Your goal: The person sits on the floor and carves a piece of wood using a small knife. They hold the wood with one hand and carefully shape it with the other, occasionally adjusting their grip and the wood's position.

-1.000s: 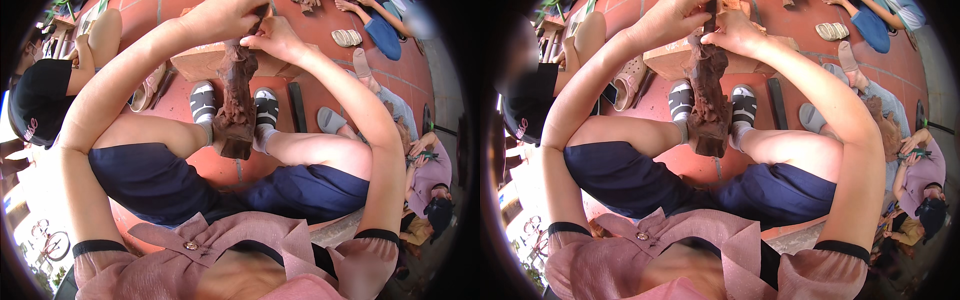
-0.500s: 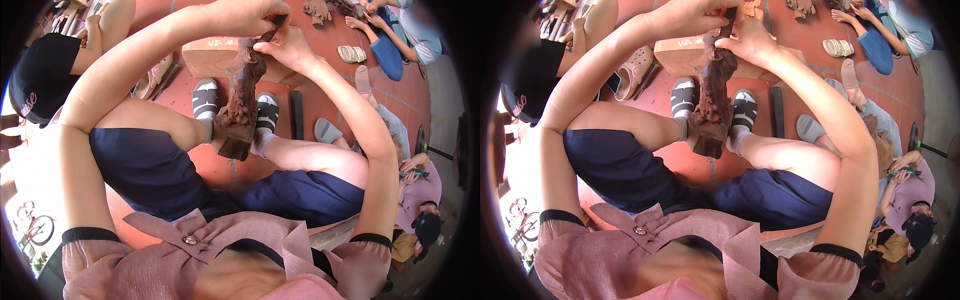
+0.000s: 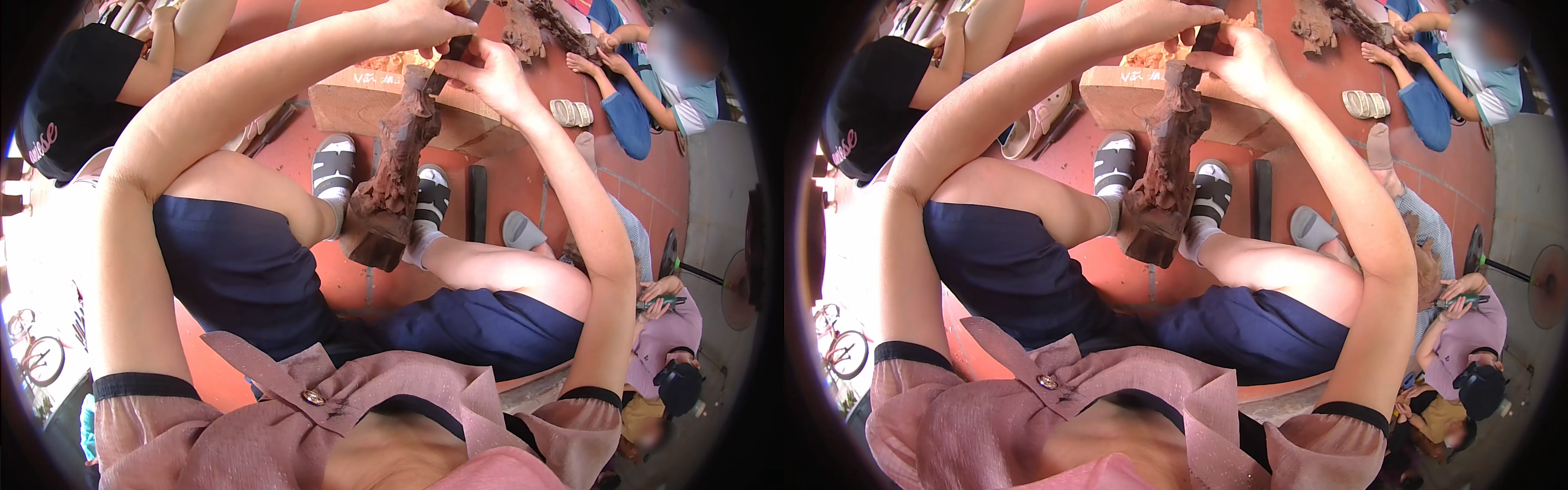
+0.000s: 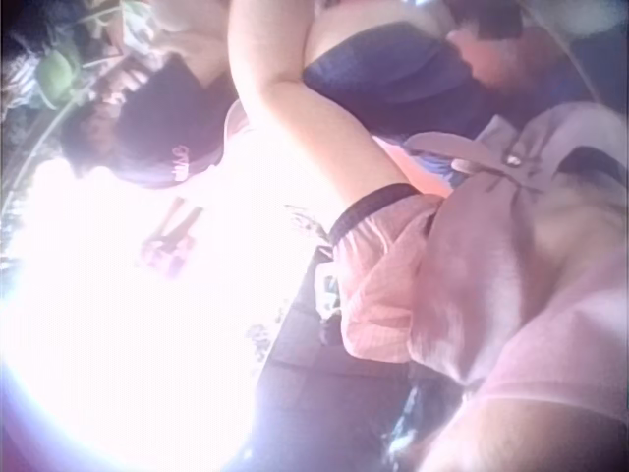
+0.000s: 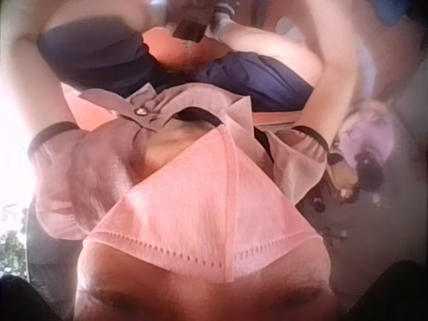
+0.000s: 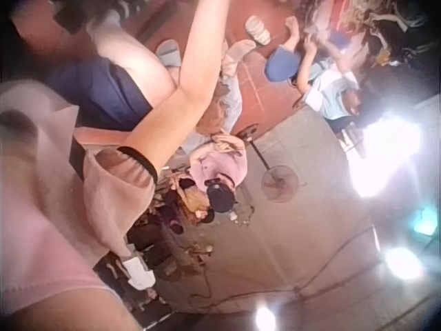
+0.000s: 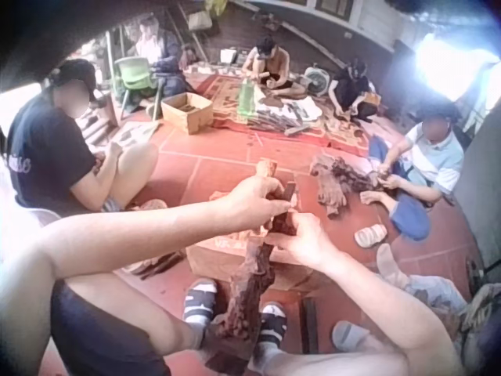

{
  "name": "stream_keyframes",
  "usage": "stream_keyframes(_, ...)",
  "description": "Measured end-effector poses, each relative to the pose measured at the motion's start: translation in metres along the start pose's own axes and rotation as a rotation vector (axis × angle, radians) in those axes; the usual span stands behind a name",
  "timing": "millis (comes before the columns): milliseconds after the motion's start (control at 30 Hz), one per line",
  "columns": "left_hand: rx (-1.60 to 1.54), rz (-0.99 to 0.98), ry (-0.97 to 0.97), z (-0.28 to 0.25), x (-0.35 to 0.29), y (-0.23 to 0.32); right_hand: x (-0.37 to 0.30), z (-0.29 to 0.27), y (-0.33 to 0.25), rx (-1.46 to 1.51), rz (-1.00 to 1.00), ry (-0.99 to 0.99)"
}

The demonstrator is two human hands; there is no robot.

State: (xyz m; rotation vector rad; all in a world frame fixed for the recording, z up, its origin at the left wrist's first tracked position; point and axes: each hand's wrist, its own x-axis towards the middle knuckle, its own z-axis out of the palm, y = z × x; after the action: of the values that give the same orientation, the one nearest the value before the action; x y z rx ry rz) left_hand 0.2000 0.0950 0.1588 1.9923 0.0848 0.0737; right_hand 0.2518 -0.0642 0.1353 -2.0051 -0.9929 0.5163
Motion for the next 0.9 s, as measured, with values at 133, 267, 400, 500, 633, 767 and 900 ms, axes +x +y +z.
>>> stream_keyframes(133,-0.039,0.027,-0.054,0.004,0.009,-0.029,0.008,0.007,0.013,-0.196,-0.072,-0.033)
stream_keyframes(267,-0.189,0.019,-0.111,-0.003,0.0,-0.035,0.009,0.016,0.006,-0.272,-0.096,-0.052)
stream_keyframes(400,-0.367,-0.09,-0.146,-0.012,-0.01,-0.027,0.012,0.018,0.004,-0.361,-0.115,-0.059)
stream_keyframes(500,-0.347,-0.105,-0.147,-0.011,-0.011,-0.031,0.01,0.021,-0.001,-0.33,-0.101,-0.086)
stream_keyframes(633,-0.347,-0.098,-0.166,-0.02,-0.014,-0.033,0.016,0.025,-0.008,-0.437,-0.163,-0.079)
stream_keyframes(767,-0.399,-0.08,-0.185,-0.021,-0.017,-0.037,0.016,0.022,-0.006,-0.384,-0.179,-0.108)
stream_keyframes(900,-0.458,-0.097,-0.169,-0.022,-0.02,-0.039,0.022,0.022,-0.014,-0.462,-0.153,-0.164)
